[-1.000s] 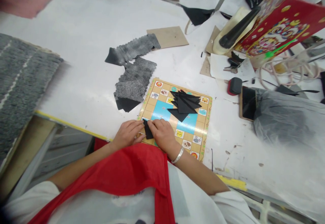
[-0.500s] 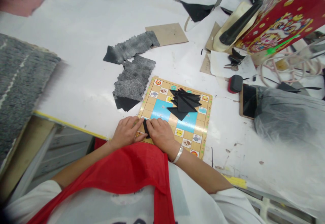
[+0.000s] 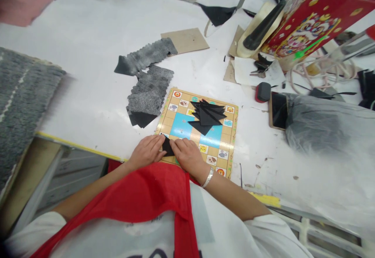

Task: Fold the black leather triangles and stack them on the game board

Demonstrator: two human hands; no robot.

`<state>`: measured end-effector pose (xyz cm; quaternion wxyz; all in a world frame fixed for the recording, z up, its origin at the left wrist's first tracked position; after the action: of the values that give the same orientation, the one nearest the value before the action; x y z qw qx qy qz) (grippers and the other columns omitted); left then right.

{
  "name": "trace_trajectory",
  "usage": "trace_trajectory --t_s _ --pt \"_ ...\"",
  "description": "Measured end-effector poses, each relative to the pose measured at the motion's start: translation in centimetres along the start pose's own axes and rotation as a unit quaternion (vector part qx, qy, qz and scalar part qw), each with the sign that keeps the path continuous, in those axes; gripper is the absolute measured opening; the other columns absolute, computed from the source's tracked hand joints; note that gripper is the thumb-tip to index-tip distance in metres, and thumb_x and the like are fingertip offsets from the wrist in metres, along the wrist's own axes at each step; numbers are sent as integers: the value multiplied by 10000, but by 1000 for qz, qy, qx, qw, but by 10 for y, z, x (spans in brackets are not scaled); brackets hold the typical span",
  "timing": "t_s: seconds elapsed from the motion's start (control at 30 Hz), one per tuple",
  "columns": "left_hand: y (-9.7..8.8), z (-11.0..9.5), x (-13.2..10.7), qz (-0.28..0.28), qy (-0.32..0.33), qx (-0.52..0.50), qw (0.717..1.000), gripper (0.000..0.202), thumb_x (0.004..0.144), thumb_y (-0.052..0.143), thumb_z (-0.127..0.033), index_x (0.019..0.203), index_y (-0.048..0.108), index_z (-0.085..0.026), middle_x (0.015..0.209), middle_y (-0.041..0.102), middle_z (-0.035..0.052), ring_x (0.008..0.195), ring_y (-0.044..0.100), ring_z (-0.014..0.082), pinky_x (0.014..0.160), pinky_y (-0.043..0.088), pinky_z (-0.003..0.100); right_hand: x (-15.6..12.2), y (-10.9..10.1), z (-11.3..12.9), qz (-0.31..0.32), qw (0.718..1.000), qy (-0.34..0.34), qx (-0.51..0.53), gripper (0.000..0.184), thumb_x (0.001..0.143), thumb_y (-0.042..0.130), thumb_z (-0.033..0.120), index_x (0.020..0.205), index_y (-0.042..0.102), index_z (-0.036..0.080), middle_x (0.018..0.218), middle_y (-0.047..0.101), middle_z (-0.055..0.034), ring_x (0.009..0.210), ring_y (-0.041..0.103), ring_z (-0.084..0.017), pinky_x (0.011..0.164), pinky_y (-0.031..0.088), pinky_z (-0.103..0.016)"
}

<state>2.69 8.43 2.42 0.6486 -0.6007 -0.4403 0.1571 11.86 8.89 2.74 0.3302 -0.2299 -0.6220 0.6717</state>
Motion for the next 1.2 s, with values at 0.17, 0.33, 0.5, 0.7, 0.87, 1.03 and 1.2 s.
trace_trajectory --t_s 0.17,0.33,0.5,0.7,0.87,1.03,1.2 --pt "2 -1 2 40 -3 19 999 489 911 434 -430 1292 498 -129 1189 619 143 1103 556 252 970 371 394 -28 -9 -7 -28 999 7 29 316 933 412 160 1207 560 106 1005 624 -131 876 492 -221 775 429 -355" --pt "3 -6 3 61 32 41 997 479 886 465 -508 1265 540 -224 1195 616 118 1121 541 275 1029 300 464 -38 -10 -7 -29 999 8 35 304 936 408 164 1189 569 114 1000 624 -127 876 498 -216 766 428 -351" --pt "3 -12 7 74 77 41 993 532 886 456 -533 1271 519 -171 1287 550 163 1243 453 307 1079 223 559 -42 -11 -7 -33 999 0 38 302 937 406 170 1182 565 93 1021 614 -140 878 487 -220 750 424 -354" --pt "20 -28 7 104 128 83 983 398 939 369 -220 1289 490 -73 1263 563 205 1186 532 272 1010 408 412 -46 -11 -7 -28 999 -1 22 296 936 398 157 1170 573 104 989 617 -129 850 487 -212 716 406 -345" --pt "17 -34 6 95 126 77 984 412 911 389 -133 1313 478 -123 1276 547 219 1190 524 312 972 432 469 -53 -14 -7 -48 999 2 13 274 936 411 161 1133 591 96 974 622 -127 851 483 -212 724 394 -345" --pt "15 -45 13 88 145 73 983 373 916 376 -138 1254 532 -109 1362 487 155 1239 476 307 1030 369 515 -54 -13 -6 -37 999 6 16 276 947 387 172 1113 598 111 954 619 -128 829 476 -210 695 372 -344" --pt "27 -50 11 106 147 40 983 382 924 394 -189 1276 508 -95 1335 512 170 1233 486 280 1010 406 394 -53 -13 -5 -27 999 9 14 273 944 392 172 1110 600 109 935 621 -122 812 478 -207 694 359 -344"
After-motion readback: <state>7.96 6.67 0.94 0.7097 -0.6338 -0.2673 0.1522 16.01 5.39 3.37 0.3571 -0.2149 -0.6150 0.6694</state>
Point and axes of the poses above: each hand's wrist, its own x-axis towards the middle knuckle, its own y-axis out of the palm, z = x × y, the point moved 9 cm from there along x, towards the middle knuckle
